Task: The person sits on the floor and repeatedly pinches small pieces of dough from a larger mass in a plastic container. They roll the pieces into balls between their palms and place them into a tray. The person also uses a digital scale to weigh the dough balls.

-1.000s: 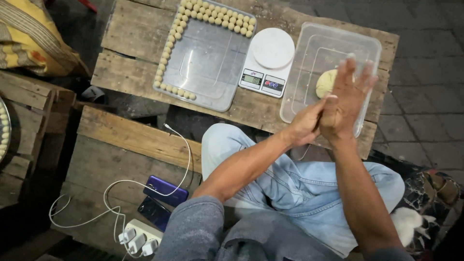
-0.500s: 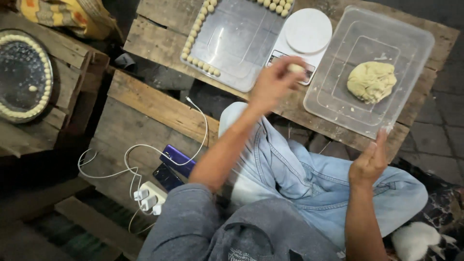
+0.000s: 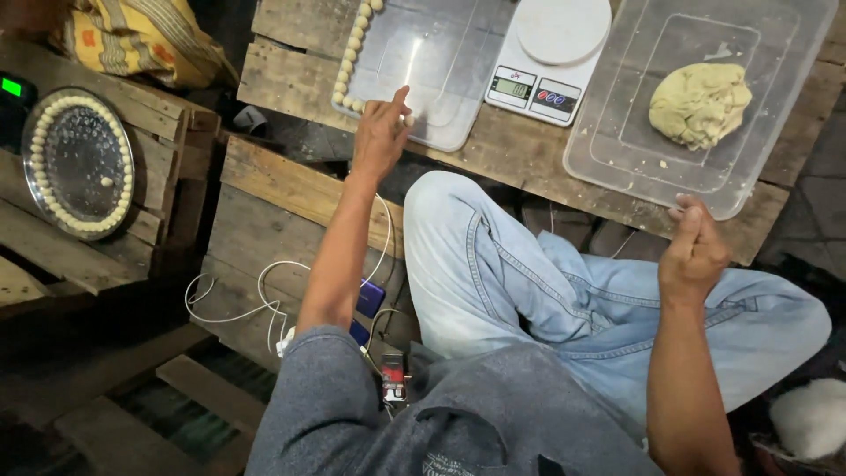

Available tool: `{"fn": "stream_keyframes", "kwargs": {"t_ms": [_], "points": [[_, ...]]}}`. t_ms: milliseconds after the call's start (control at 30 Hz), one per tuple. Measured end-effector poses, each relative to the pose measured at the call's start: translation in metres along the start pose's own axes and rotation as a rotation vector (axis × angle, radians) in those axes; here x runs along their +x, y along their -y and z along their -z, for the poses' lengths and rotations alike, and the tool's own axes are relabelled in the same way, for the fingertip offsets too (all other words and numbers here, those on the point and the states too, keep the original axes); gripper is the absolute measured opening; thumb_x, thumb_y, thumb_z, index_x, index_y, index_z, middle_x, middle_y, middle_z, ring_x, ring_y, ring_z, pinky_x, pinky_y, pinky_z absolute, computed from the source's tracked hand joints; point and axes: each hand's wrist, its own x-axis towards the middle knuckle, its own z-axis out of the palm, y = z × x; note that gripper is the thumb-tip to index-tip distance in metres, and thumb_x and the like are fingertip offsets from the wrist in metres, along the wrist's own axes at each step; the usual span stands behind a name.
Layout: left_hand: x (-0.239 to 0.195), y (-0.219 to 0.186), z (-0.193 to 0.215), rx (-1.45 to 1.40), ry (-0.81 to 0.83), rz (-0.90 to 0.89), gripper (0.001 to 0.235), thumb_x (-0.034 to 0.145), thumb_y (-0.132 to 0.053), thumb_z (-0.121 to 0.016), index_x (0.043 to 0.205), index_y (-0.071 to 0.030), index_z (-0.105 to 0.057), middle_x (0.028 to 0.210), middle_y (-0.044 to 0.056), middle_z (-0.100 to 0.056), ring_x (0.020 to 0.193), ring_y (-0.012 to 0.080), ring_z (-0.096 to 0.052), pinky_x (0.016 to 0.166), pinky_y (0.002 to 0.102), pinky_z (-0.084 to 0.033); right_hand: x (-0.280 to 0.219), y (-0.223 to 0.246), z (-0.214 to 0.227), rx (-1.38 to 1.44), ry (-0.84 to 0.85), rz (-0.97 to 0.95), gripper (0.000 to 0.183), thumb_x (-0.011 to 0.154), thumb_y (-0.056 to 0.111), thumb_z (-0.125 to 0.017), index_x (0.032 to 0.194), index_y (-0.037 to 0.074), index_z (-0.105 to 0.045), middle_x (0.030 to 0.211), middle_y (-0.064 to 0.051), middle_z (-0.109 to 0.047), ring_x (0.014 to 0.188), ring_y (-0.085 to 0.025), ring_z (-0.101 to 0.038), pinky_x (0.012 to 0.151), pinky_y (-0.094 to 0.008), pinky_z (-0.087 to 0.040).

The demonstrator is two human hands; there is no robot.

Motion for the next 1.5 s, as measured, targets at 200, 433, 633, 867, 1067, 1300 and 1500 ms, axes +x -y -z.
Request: {"fn": "stream_keyframes", "kwargs": {"t_ms": [200,433,633,867,1067,1300,1500], "points": [[-0.003,0.008,-0.009,0.26,0.062,-0.02,0.074,0.089,-0.001,-0.075,0.153,-0.014,-0.04,0.113,-0.005,-0.072,0.097,0.0279,-0.051,0.069,0.044,-0.048,0.002,0.005,0.001,0.074,-0.017,-0.068,0.041,0.125,0.023,-0.042,0.129,-0.005,-0.072,0.122,-0.016,-0.073,0.101,-0.032,-0.074,0.084,-0.038,-0.057],[-0.006,0.002,0.0,0.293,0.014,-0.056,0.058,0.083,-0.002,-0.078,0.137,-0.009,-0.056,0.112,0.006,-0.069,0.101,0.0315,-0.052,0.071,0.047,-0.05,0.001,0.002,0.0,0.095,-0.005,-0.118,0.04,0.125,0.026,-0.044,0.126,-0.003,-0.072,0.12,-0.014,-0.074,0.099,-0.028,-0.074,0.084,-0.037,-0.057],[-0.006,0.005,0.0,0.257,-0.076,-0.085,0.038,0.088,-0.013,-0.083,0.122,-0.008,-0.069,0.131,0.008,-0.065,0.104,0.0316,-0.053,0.072,0.046,-0.052,0.001,0.002,-0.001,0.107,-0.005,-0.121,0.037,0.125,0.023,-0.046,0.127,-0.005,-0.071,0.12,-0.016,-0.074,0.099,-0.029,-0.074,0.086,-0.037,-0.058],[-0.007,0.01,-0.005,0.262,-0.077,-0.088,0.021,0.09,-0.01,-0.081,0.108,-0.007,-0.071,0.131,0.008,-0.064,0.1,0.034,-0.053,0.069,0.049,-0.049,0.002,-0.003,-0.001,0.138,-0.024,-0.124,0.035,0.124,0.021,-0.048,0.127,-0.005,-0.071,0.118,-0.015,-0.074,0.098,-0.027,-0.073,0.086,-0.038,-0.058],[0.019,-0.046,0.019,0.063,-0.141,0.006,0.056,0.085,-0.011,-0.085,0.134,0.006,-0.064,0.128,0.028,-0.063,0.113,0.048,-0.06,0.098,0.053,-0.05,0.003,-0.039,-0.01,0.027,-0.204,-0.004,0.013,0.106,-0.003,-0.077,0.117,-0.011,-0.076,0.101,-0.031,-0.073,0.088,-0.045,-0.074,0.074,-0.047,-0.057],[0.059,-0.203,-0.015,-0.302,0.063,0.085,0.051,0.099,-0.024,-0.071,0.138,0.008,-0.06,0.136,0.035,-0.059,0.125,0.0558,-0.055,0.111,0.059,-0.039,0.038,-0.079,-0.035,0.155,-0.318,-0.094,0.024,0.099,-0.001,-0.081,0.121,-0.008,-0.073,0.106,-0.026,-0.072,0.091,-0.035,-0.076,0.076,-0.039,-0.06],[0.062,-0.298,-0.113,-0.063,0.444,-0.064,0.066,0.088,-0.037,-0.077,0.145,-0.01,-0.056,0.149,0.024,-0.053,0.13,0.0506,-0.056,0.103,0.061,-0.05,0.088,-0.066,-0.039,-0.004,-0.364,-0.203,0.047,0.086,0.017,-0.098,0.121,-0.003,-0.074,0.11,-0.025,-0.07,0.093,-0.042,-0.074,0.074,-0.038,-0.063]]}}
